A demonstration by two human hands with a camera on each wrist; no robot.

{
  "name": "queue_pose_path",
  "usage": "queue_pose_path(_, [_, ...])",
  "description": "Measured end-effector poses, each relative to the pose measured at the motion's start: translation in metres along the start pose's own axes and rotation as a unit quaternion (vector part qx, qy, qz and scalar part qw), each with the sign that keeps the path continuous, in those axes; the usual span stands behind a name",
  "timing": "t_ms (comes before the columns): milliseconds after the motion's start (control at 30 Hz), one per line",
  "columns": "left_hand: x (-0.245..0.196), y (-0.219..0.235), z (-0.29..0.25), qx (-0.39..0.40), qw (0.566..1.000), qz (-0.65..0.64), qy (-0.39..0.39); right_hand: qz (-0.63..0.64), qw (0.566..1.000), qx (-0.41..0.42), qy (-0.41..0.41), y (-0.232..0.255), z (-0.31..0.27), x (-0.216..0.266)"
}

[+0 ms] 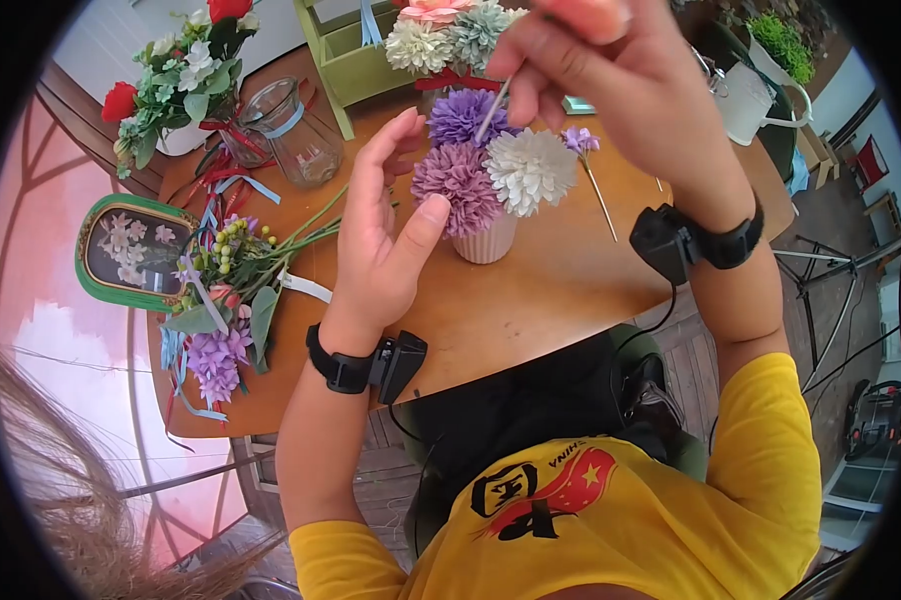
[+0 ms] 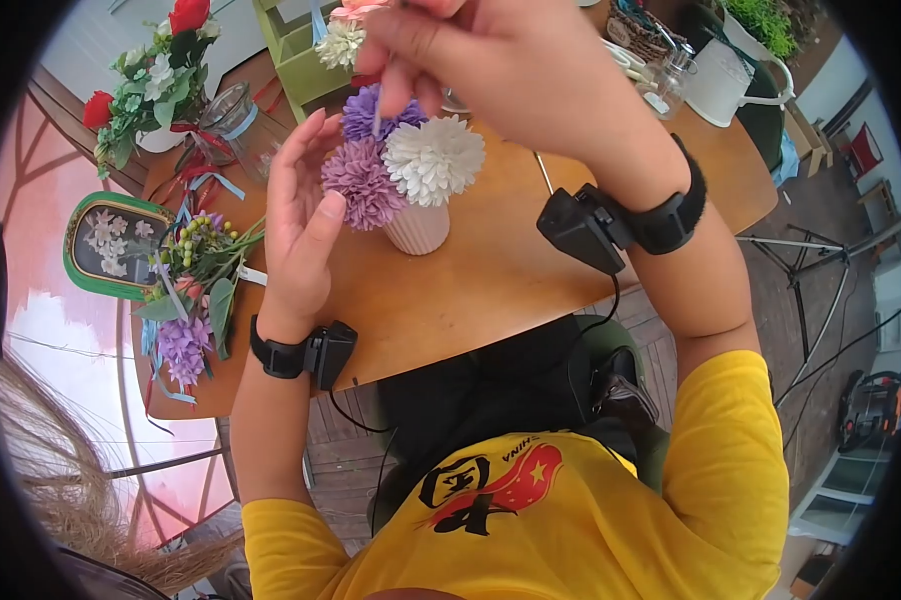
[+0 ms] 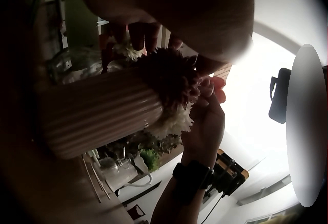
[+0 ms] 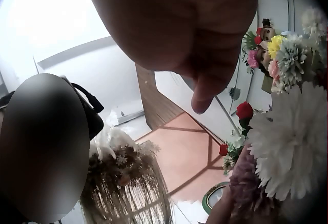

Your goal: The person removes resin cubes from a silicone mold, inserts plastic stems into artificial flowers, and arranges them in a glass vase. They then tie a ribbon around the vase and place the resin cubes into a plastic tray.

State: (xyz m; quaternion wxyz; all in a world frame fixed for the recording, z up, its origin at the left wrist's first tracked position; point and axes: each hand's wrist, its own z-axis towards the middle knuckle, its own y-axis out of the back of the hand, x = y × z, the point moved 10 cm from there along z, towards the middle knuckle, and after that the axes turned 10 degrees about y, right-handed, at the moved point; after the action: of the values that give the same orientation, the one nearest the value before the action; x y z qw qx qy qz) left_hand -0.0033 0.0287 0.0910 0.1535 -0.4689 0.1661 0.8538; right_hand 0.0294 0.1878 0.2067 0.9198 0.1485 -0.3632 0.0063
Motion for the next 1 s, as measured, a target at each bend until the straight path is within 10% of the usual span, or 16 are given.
queue_pose_path(600, [-0.007,-0.003,0.0,0.006,0.999,-0.011,-0.031,-0.265,0.95,0.115,0.121,-0.015,-0.026,-0.019])
queue_pose_path(733, [-0.008,-0.003,0.0,0.014,0.999,0.01,-0.043,-0.199,0.976,0.036,-0.085,0.055,-0.03,-0.062])
queue_pose_path(867, [-0.01,-0.004,0.0,0.013,0.999,0.007,-0.038,-0.429,0.84,0.186,-0.275,0.08,-0.084,-0.131])
queue_pose_path(1000, [-0.008,-0.003,0.0,0.007,1.0,-0.006,-0.026,-0.477,0.807,0.166,-0.308,0.087,-0.122,-0.158])
